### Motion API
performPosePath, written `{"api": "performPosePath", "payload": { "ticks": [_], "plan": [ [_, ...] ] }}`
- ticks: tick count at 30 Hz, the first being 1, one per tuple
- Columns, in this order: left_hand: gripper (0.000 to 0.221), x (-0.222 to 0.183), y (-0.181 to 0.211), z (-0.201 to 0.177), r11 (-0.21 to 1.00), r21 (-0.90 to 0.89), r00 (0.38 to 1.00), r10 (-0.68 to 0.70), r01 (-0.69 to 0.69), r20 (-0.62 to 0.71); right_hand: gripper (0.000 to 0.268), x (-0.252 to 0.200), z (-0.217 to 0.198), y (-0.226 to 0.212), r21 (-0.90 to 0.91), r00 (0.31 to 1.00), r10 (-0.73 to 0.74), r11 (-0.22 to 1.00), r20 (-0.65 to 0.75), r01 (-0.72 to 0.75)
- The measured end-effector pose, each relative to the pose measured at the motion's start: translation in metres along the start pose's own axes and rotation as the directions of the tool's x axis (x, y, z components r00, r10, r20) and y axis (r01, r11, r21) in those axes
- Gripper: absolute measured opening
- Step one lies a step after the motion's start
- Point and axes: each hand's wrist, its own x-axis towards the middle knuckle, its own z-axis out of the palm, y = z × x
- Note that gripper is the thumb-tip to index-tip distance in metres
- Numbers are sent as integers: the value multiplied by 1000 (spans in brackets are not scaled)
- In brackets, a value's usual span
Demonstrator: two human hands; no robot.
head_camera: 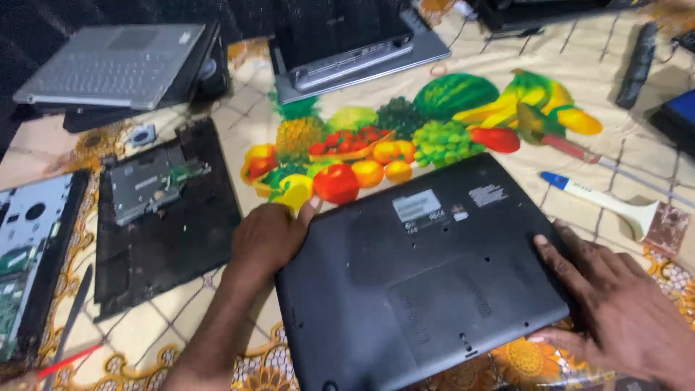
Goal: The person uses a screwdriver to remove screws from the bottom of a laptop and then opens it to inspect the internal components. They handle multiple laptops, opening and closing them, and use a screwdriver to work on the internal parts of a disassembled laptop.
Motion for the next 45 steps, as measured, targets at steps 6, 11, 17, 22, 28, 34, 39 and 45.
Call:
{"api": "performPosePath", "payload": {
  "ticks": [6, 11, 17, 22, 28, 34, 39, 45],
  "plan": [
    [75, 12, -8, -19, 834, -537, 992, -108, 129, 71, 135, 2, 4, 7, 21, 996, 52, 998, 71, -54],
    [37, 3, -6, -40, 251, -950, 976, 66, 184, 207, 165, 18, -17, 9, 499, 995, 104, 862, -7, -86],
    [25, -8, -12, -40, 232, -956, 968, 216, -180, -130, 52, 86, -94, -11, 676, 527, 556, -87, 642, -732],
    [33, -70, -6, -86, 474, -664, 815, 318, -578, -484, 19, 55, -36, 62, 828, 753, 584, 230, 303, -512],
    [42, -114, 13, -104, 459, -97, 404, 639, -883, -655, 39, 80, -68, 63, 915, 791, 565, 144, 236, -376],
    [48, -84, -22, -49, 476, 180, 330, 791, -861, -515, 43, 92, -24, 75, 713, 945, 154, 693, -289, 105],
    [41, -88, -37, -20, 475, 251, 324, 822, -843, -469, 61, 102, 4, 85, 696, 950, 94, 703, -297, 148],
    [33, -97, -41, -12, 582, 109, 528, 789, -806, -314, 71, 97, -25, 74, 724, 998, 61, 690, -35, -17]
  ]
}}
